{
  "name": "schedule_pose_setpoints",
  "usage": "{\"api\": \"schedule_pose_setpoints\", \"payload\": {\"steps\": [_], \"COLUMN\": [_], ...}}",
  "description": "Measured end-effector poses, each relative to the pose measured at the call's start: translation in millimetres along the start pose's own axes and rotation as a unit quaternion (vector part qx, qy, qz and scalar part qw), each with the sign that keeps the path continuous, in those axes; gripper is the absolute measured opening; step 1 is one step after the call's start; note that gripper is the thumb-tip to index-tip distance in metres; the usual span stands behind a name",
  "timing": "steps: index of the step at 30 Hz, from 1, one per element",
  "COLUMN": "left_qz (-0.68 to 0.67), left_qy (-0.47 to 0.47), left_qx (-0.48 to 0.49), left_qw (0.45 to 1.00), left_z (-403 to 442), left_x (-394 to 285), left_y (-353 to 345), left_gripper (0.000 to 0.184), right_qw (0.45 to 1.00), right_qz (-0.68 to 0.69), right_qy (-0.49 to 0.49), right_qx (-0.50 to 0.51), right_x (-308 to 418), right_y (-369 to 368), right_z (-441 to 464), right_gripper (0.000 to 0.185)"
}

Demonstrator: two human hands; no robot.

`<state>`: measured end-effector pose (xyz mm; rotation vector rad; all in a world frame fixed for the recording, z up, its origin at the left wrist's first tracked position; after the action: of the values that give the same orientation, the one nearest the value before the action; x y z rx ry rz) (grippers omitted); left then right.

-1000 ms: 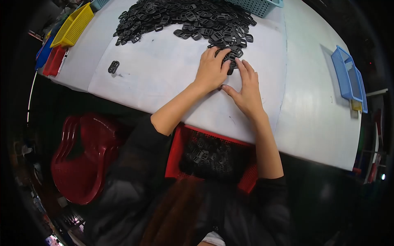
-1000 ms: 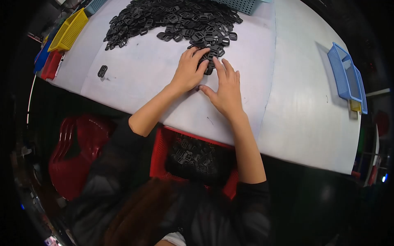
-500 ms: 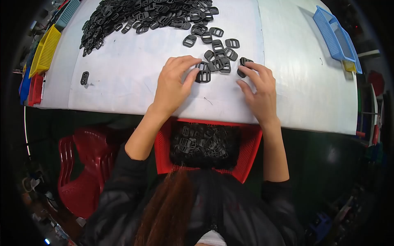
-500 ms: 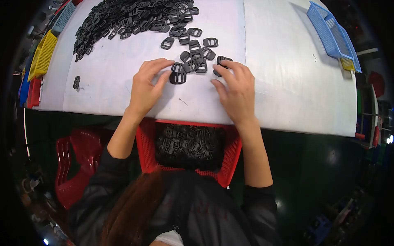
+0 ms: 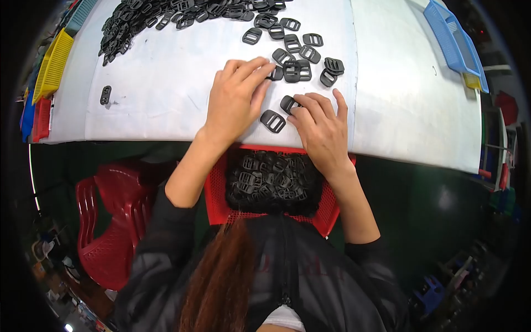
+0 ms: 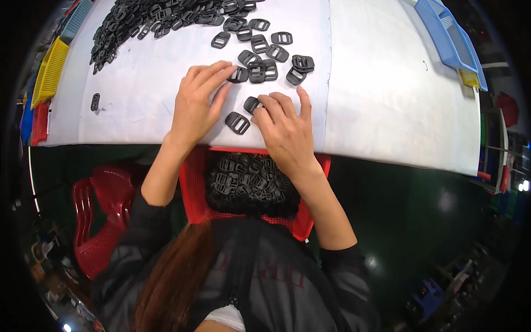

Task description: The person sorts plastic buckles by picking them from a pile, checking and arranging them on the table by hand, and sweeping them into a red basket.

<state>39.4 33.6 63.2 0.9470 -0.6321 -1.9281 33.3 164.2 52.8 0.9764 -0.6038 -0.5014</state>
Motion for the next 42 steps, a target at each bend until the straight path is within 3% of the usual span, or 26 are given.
{"api": "schedule_pose_setpoints", "payload": {"steps": [2,5,8,12,16,17,20,21,24,28,33,36,37,40,41,42], "left_qz": [0.037,0.037,0.028,0.052,0.053,0.043,-0.168,-0.178,-0.005,0.074,0.061,0.039,0.039,0.047,0.058,0.069], "left_qy": [-0.017,-0.002,-0.004,-0.049,-0.05,-0.039,0.209,0.189,0.007,-0.044,-0.011,-0.015,-0.022,-0.051,-0.065,-0.079], "left_qx": [0.035,0.047,0.041,0.01,0.026,0.025,0.099,0.091,-0.011,0.03,0.058,0.024,0.02,0.017,0.022,0.026], "left_qw": [0.999,0.998,0.999,0.997,0.997,0.998,0.958,0.961,1.0,0.996,0.996,0.999,0.999,0.997,0.996,0.994], "left_z": [3,-7,-8,16,22,19,8,9,22,30,23,26,29,44,50,56], "left_x": [1,-4,-8,-20,-9,-9,11,10,1,8,17,9,8,1,-4,-8], "left_y": [-9,-4,3,-18,-31,-29,-33,-35,-15,-27,-25,-14,-14,-27,-37,-46], "left_gripper": [0.029,0.02,0.017,0.027,0.03,0.03,0.027,0.025,0.025,0.036,0.033,0.033,0.033,0.034,0.034,0.035], "right_qw": [1.0,0.994,0.992,0.998,0.998,0.996,0.987,0.986,0.99,0.991,0.988,0.982,0.969,0.923,0.967,0.977], "right_qz": [-0.023,0.066,0.061,0.027,-0.04,-0.054,0.131,0.143,0.088,-0.017,-0.067,0.012,0.117,0.182,0.062,0.055], "right_qy": [0.003,-0.09,-0.11,-0.033,0.034,0.036,-0.086,-0.087,-0.09,-0.118,-0.039,-0.139,-0.206,-0.328,-0.242,-0.207], "right_qx": [-0.019,0.009,0.024,-0.041,-0.039,-0.062,-0.017,0.006,-0.061,-0.061,-0.131,-0.126,-0.075,0.087,0.042,-0.001], "right_x": [-1,-26,-41,-39,-39,-39,-53,-52,-62,-74,-65,-79,-97,-128,-123,-120], "right_y": [5,16,23,17,-5,-1,8,8,28,32,27,50,49,25,32,34], "right_z": [-5,-5,8,46,50,49,44,43,36,31,28,23,18,6,14,21], "right_gripper": [0.012,0.014,0.018,0.029,0.027,0.023,0.016,0.014,0.016,0.021,0.013,0.005,0.009,0.017,0.024,0.025]}}
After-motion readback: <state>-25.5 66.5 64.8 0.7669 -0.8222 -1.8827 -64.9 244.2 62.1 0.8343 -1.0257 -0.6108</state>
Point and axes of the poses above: each hand's wrist, its own z-axis towards the middle knuckle, its own y-axis out of the back of the hand, x = y × z, the point moved 10 cm from there along z, towards the middle knuckle, and after that the axes turned 8 degrees about -y, right-handed, at the moved point
